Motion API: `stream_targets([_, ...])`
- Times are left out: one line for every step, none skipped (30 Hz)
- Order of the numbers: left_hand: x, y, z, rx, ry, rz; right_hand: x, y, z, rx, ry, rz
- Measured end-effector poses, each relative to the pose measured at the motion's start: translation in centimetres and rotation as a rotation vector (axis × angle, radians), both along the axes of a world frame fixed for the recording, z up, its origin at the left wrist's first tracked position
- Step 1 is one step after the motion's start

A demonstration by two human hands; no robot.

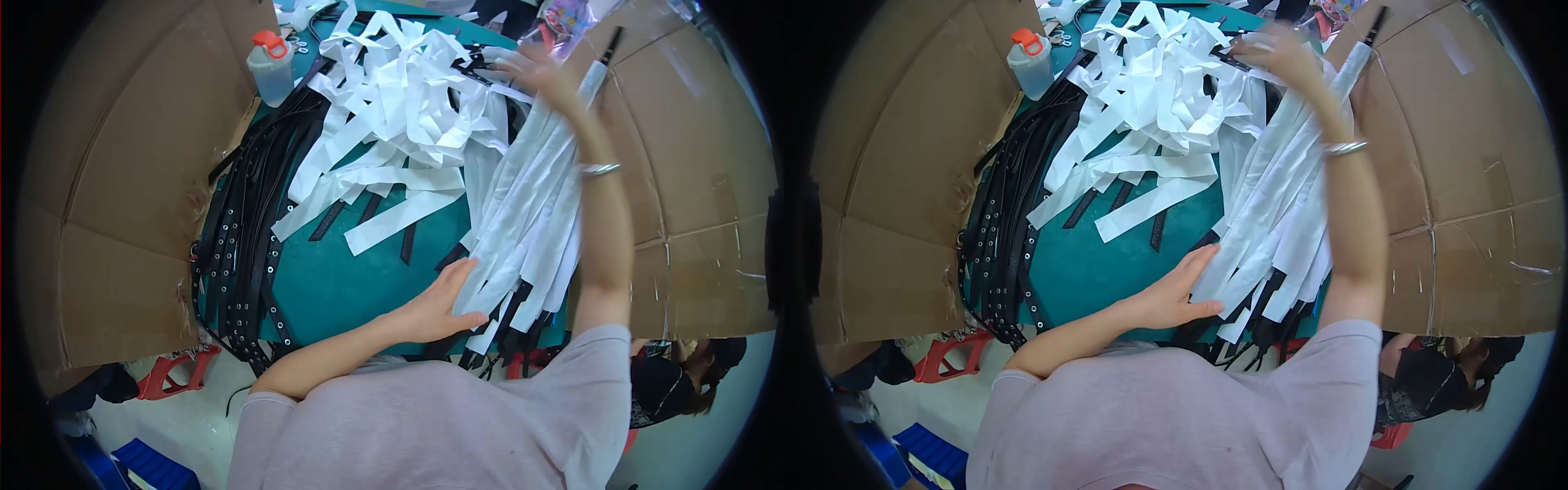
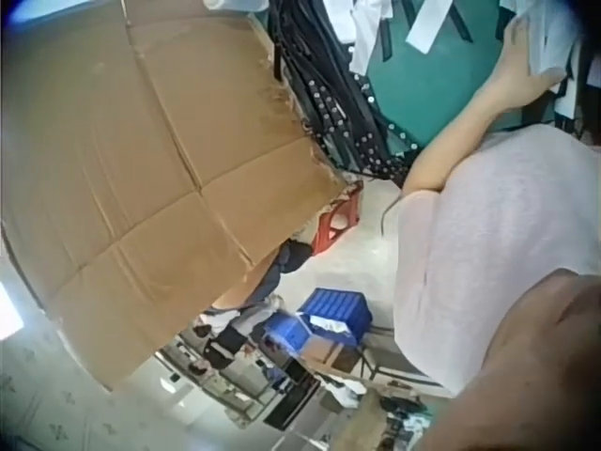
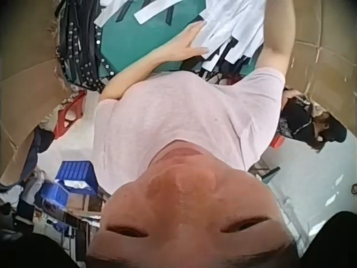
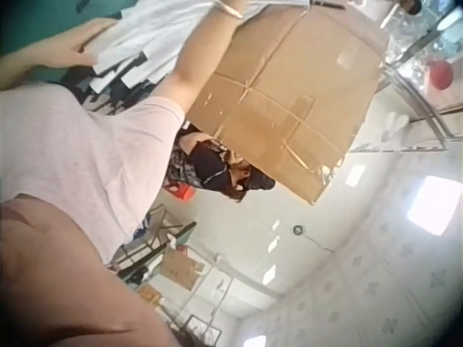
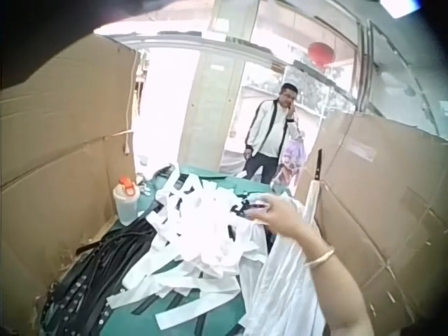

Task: Wrapping black leather belts with white protective strips in a factory environment.

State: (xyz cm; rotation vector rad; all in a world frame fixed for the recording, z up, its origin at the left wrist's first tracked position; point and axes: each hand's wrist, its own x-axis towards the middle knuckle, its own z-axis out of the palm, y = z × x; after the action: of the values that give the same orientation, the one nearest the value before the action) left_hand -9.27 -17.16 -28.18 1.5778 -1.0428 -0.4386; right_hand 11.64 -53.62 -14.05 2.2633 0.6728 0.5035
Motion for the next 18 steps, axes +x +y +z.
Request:
stream_targets([0.4,0.5,0.0,0.003,0.006,0.014,-2.2,8.9,-4.4,0.842,0.256,-0.442])
stream_targets([1.6,1.5,-0.2,0.058,0.121,-0.026,-5.4,16.3,-4.6,0.818,0.413,-0.642])
stream_targets([2.7,1.5,0.1,0.105,0.217,-0.117,-6.8,15.5,-8.1,0.853,0.486,-0.606])
stream_targets([3.7,1.5,-0.1,0.092,0.491,-0.017,-7.9,15.3,-10.3,0.882,0.408,-0.633])
stream_targets([5.4,1.8,-0.1,0.014,0.521,0.082,-8.8,15.6,-11.2,0.91,0.329,-0.65])
stream_targets([7.4,2.4,-0.1,-0.066,0.552,0.196,-9.6,16.7,-11.3,0.914,0.328,-0.642])
stream_targets([9.3,3.1,0.5,-0.097,0.611,0.265,-10.7,18.1,-11.3,0.983,0.162,-0.402])
stream_targets([11.1,3.6,1.3,-0.13,0.671,0.331,-12.2,19.9,-11.1,1.039,-0.006,-0.162])
stream_targets([12.7,4.0,1.8,-0.043,0.754,0.298,-13.9,22.8,-10.6,1.101,0.012,-0.084])
stream_targets([13.9,4.5,2.1,0.039,0.838,0.267,-15.9,26.1,-9.8,1.161,0.034,-0.003])
stream_targets([15.8,4.2,1.4,0.041,0.98,0.096,-17.1,28.0,-9.6,1.205,0.118,0.049])
stream_targets([16.7,4.9,0.8,0.017,1.104,-0.092,-18.9,30.3,-9.5,1.226,0.186,0.106])
stream_targets([16.9,5.6,1.2,-0.029,1.106,-0.125,-20.6,32.3,-10.0,1.258,0.263,0.134])
stream_targets([17.4,6.5,1.6,-0.099,1.122,-0.141,-21.9,34.1,-10.3,1.286,0.335,0.167])
stream_targets([18.1,7.8,1.6,-0.167,1.142,-0.15,-23.1,35.7,-11.1,1.327,0.416,0.211])
stream_targets([19.2,9.6,2.3,-0.18,1.035,-0.108,-24.1,37.1,-11.7,1.369,0.5,0.258])
stream_targets([20.4,12.1,2.4,-0.287,0.994,-0.095,-24.8,38.4,-12.2,1.373,0.614,0.317])
stream_targets([20.4,14.7,5.0,-0.305,0.812,0.029,-25.3,39.4,-13.0,1.393,0.69,0.395])
